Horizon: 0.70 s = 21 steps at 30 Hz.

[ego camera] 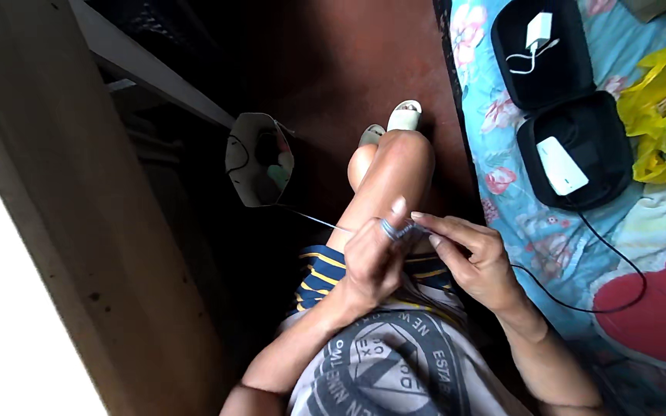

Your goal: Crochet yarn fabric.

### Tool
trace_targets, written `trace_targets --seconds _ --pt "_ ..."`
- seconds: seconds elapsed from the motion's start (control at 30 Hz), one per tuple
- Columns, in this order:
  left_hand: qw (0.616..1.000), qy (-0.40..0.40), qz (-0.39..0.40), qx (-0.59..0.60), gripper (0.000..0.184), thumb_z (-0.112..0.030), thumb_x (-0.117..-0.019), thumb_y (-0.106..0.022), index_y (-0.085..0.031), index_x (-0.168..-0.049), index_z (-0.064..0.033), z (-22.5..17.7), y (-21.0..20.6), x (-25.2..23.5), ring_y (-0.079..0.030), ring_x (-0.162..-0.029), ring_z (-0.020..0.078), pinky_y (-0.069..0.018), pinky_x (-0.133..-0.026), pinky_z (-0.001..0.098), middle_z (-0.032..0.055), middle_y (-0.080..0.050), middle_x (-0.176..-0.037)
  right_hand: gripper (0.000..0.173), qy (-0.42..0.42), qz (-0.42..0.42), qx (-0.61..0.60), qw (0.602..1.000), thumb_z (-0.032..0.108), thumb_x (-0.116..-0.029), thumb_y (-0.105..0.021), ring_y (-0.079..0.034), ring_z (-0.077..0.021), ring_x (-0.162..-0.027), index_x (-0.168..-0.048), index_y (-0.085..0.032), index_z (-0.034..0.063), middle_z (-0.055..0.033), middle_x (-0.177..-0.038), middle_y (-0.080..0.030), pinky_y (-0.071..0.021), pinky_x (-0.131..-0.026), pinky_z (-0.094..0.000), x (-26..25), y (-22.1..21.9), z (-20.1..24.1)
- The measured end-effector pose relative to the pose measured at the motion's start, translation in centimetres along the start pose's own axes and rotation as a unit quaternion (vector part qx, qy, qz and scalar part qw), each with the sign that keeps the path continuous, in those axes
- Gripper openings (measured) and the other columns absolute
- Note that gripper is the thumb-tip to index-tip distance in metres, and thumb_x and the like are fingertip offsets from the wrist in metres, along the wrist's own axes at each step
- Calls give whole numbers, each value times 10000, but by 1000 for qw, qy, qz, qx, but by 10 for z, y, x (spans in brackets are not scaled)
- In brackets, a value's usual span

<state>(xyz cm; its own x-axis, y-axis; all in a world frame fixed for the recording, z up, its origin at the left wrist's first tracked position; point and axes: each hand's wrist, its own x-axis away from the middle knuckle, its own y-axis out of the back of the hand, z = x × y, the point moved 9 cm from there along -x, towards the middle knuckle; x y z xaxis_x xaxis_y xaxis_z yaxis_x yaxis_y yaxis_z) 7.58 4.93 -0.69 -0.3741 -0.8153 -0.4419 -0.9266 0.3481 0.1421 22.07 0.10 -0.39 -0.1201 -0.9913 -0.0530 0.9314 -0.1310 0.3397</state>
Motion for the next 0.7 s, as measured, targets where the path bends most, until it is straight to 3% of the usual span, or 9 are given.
trace_targets --seconds 0.03,0.07,0.13,0.2,0.27,0.37,0.57,0.7 --pt "1000 -27 -1 -11 321 -28 -972 -610 -580 -1290 -54 -4 -3 3 -679 -831 162 -567 -772 302 108 -696 -916 332 -56 10 -116 992 -9 -970 -551 -580 44 -711 -1270 -693 13 -10 -989 -726 -498 -646 -115 -1 -6 -5" --pt "1000 -27 -4 4 293 -26 -976 -610 -596 -1265 -65 -4 -5 5 -681 -843 158 -570 -789 299 106 -697 -920 350 -107 10 -216 970 -15 -968 -548 -544 47 -655 -1294 -664 27 14 -959 -717 -453 -582 -117 -1 -12 -9" --pt "996 46 -12 81 392 -10 -973 -617 -559 -1351 -91 3 -5 3 -694 -873 99 -586 -819 276 52 -722 -962 351 -137 2 -281 950 -1 -958 -552 -508 40 -598 -1295 -631 61 46 -842 -677 -411 -529 -122 -3 -16 -14" --pt "968 169 -15 183 601 43 -936 -619 -472 -1501 -98 15 -2 0 -703 -880 65 -596 -837 277 -3 -744 -996 307 -62 -19 -169 984 20 -960 -578 -589 39 -692 -1266 -608 32 49 -847 -679 -500 -641 -121 -4 -6 -7" --pt "928 263 -8 265 652 93 -911 -594 -433 -1524 -63 24 -2 -4 -706 -842 65 -603 -803 272 -15 -744 -986 207 41 -53 -3 998 83 -1002 -594 -637 35 -781 -1190 -612 0 -5 -884 -692 -543 -737 -124 -2 5 3" --pt "905 311 13 291 584 76 -927 -573 -488 -1493 -40 32 1 -8 -682 -769 77 -592 -740 259 12 -726 -927 150 146 -90 176 969 129 -1034 -559 -630 -45 -724 -1048 -655 15 -78 -839 -692 -512 -669 -156 3 12 15" --pt "881 350 37 316 482 56 -947 -543 -570 -1422 -23 37 7 -12 -670 -726 65 -579 -684 223 29 -725 -899 175 209 -77 258 940 85 -1021 -543 -661 -154 -702 -969 -695 17 -113 -788 -696 -524 -625 -242 2 13 21" --pt "874 360 40 322 474 71 -948 -519 -573 -1411 -12 41 10 -13 -662 -704 65 -572 -652 213 41 -718 -888 180 214 -58 244 944 83 -1016 -553 -646 -143 -690 -963 -710 15 -115 -789 -692 -514 -619 -232 2 13 19"
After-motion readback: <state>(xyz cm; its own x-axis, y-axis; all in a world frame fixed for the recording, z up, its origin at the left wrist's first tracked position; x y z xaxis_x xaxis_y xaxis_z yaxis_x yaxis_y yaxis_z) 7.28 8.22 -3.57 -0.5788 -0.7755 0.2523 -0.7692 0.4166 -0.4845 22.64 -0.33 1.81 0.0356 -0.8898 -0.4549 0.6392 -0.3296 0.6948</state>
